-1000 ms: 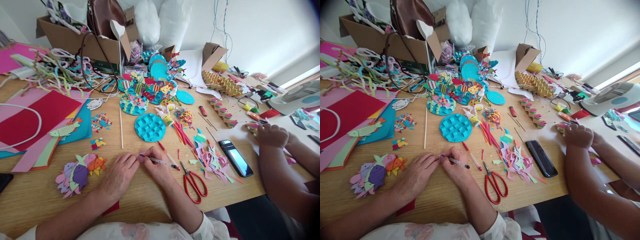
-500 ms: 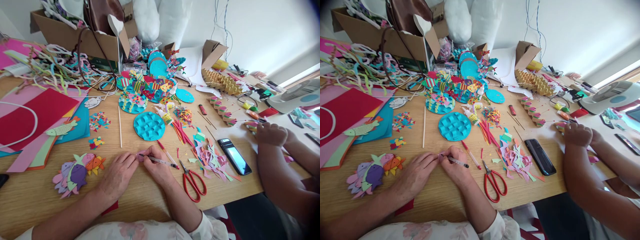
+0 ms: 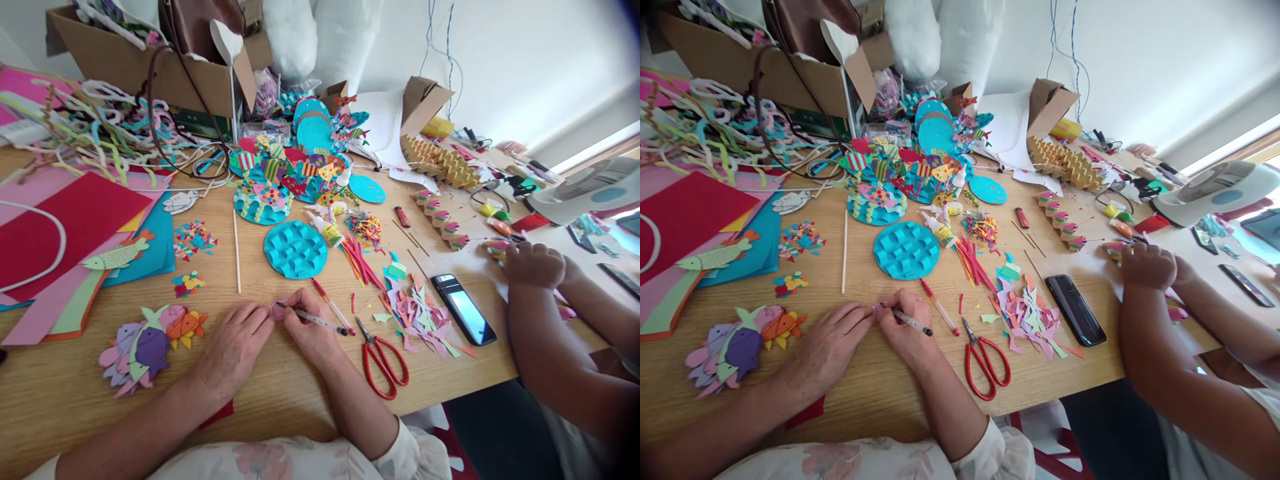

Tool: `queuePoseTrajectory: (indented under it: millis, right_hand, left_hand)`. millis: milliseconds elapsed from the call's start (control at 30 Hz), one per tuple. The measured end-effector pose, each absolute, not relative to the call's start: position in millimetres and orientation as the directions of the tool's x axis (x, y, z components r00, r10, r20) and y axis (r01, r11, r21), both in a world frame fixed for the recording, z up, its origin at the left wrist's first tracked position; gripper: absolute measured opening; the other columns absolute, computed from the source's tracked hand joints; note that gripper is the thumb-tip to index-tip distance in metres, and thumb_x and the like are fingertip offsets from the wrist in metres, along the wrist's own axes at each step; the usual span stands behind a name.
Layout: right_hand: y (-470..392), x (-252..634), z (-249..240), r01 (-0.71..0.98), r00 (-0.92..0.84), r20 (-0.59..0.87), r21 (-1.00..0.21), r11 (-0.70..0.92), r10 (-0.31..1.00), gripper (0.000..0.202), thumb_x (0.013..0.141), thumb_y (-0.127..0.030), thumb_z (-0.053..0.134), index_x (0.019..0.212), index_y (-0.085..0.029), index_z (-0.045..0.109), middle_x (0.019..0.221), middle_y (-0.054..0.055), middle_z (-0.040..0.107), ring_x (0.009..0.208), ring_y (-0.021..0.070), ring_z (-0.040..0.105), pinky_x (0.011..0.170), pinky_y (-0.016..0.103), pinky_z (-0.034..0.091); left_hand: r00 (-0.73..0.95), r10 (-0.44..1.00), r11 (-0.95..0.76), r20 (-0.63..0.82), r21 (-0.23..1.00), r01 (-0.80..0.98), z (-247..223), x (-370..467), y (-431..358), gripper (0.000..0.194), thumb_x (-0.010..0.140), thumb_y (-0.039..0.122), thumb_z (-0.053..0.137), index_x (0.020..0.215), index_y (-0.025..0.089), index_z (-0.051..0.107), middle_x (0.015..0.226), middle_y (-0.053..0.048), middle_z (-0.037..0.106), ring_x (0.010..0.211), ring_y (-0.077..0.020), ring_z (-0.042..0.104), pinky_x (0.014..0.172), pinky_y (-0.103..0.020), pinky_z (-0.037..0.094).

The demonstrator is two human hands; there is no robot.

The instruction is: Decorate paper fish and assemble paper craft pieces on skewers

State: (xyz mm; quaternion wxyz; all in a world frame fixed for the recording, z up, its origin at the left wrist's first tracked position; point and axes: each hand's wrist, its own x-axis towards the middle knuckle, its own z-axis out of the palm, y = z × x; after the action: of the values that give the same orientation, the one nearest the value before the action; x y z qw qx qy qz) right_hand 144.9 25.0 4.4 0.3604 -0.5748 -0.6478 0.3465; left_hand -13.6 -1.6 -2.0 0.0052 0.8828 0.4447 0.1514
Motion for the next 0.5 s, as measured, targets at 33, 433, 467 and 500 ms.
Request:
queuePoseTrajectory:
  millis: [33, 433, 467, 500]
  right_hand:
    - [25.0, 145.0, 3.9, 0.491, -0.081, 0.07, -0.865, 0.101, 0.994, 0.004, 0.072, -0.02, 0.051, 0.068, -0.02, 0.051, 0.065, 0.0, 0.062, 0.058, 0.0126, 0.053, 0.05, 0.023, 0.039]
    - [24.9, 145.7, 3.2, 0.47, -0.079, 0.075, -0.876, 0.104, 0.994, 0.006, 0.072, -0.021, 0.052, 0.066, -0.021, 0.049, 0.068, 0.0, 0.064, 0.064, 0.0136, 0.056, 0.05, 0.022, 0.039]
    - [25.0, 145.6, 3.0, 0.47, -0.079, 0.076, -0.876, 0.105, 0.994, 0.006, 0.072, -0.021, 0.052, 0.066, -0.021, 0.049, 0.068, 0.0, 0.064, 0.064, 0.0138, 0.056, 0.05, 0.022, 0.039]
    - [25.1, 145.6, 2.9, 0.469, -0.082, 0.077, -0.877, 0.106, 0.994, 0.006, 0.072, -0.021, 0.051, 0.066, -0.021, 0.049, 0.069, 0.001, 0.064, 0.064, 0.0139, 0.056, 0.05, 0.022, 0.04]
  left_hand:
    - [0.562, 0.786, -0.606, 0.257, 0.146, 0.782, -1.7, -13.7, -1.5, 0.033, 0.083, 0.002, 0.036, 0.101, 0.014, 0.061, 0.101, -0.008, 0.061, 0.098, -0.021, 0.052, 0.085, -0.036, 0.047]
    - [0.561, 0.772, -0.615, 0.298, 0.133, 0.777, -2.6, -13.2, -1.2, 0.031, 0.083, 0.002, 0.038, 0.1, 0.015, 0.061, 0.1, -0.007, 0.062, 0.098, -0.0211, 0.052, 0.086, -0.036, 0.047]
    - [0.563, 0.773, -0.616, 0.293, 0.133, 0.776, -2.3, -13.3, -1.2, 0.031, 0.083, 0.002, 0.038, 0.1, 0.015, 0.061, 0.1, -0.007, 0.061, 0.098, -0.021, 0.052, 0.086, -0.036, 0.047]
    - [0.563, 0.774, -0.616, 0.29, 0.135, 0.776, -2.0, -13.5, -1.3, 0.031, 0.083, 0.002, 0.038, 0.1, 0.015, 0.061, 0.1, -0.007, 0.061, 0.098, -0.021, 0.052, 0.086, -0.036, 0.047]
